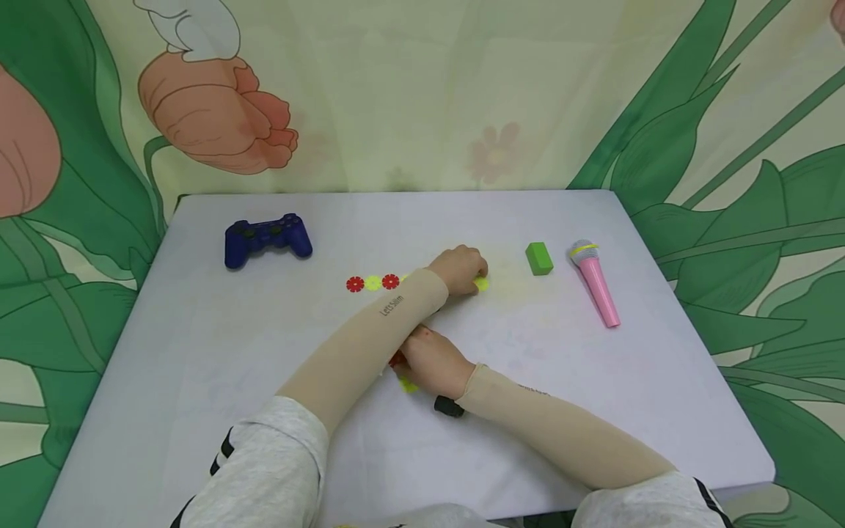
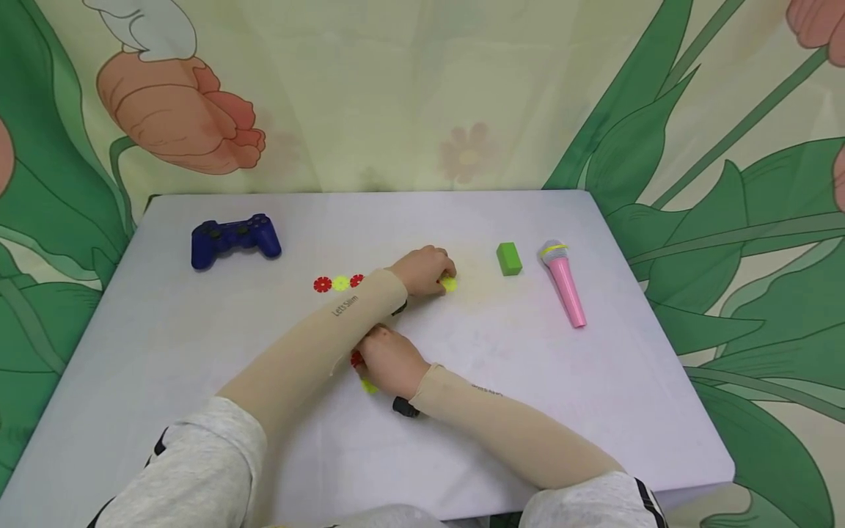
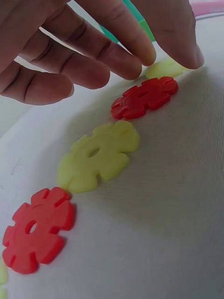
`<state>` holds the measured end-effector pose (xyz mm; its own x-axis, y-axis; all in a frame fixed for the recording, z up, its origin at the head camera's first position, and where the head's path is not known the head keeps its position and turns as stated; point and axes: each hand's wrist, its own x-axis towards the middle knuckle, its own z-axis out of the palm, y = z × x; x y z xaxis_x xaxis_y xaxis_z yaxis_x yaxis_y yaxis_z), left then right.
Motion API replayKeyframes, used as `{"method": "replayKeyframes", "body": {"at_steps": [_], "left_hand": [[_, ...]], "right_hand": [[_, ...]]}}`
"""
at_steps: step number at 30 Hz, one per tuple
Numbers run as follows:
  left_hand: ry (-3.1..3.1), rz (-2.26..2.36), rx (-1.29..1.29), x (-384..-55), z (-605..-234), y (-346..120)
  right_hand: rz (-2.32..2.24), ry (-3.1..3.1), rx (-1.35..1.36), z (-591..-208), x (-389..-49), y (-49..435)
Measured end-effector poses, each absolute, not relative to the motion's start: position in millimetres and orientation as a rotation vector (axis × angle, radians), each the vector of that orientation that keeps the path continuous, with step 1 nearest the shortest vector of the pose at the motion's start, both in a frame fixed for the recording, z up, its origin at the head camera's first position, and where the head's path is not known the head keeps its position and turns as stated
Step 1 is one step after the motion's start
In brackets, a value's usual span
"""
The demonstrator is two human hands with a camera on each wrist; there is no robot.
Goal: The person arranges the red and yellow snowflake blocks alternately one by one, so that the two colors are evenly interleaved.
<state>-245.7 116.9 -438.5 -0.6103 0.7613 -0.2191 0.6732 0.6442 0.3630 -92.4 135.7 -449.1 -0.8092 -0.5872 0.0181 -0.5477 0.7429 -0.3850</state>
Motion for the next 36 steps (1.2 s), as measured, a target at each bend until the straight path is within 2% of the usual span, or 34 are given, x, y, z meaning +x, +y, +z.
{"method": "replayKeyframes", "body": {"at_steps": [16, 26, 36], "left_hand": [[2.533, 0.356, 1.149, -247.4, -444.6, 123.8], [2.542, 0.370, 1.136, -245.3, -443.3, 123.8], [2.579, 0.346, 1.134, -243.8, -443.1, 124.1]], "right_hand": [[-0.641, 2.705, -0.900, -450.4, -101.8, 145.3], [-0.810, 2.588, -0.755, -448.1, -103.7, 152.0], [-0.986, 2.529, -0.779, -445.9, -111.7, 183.4]]}}
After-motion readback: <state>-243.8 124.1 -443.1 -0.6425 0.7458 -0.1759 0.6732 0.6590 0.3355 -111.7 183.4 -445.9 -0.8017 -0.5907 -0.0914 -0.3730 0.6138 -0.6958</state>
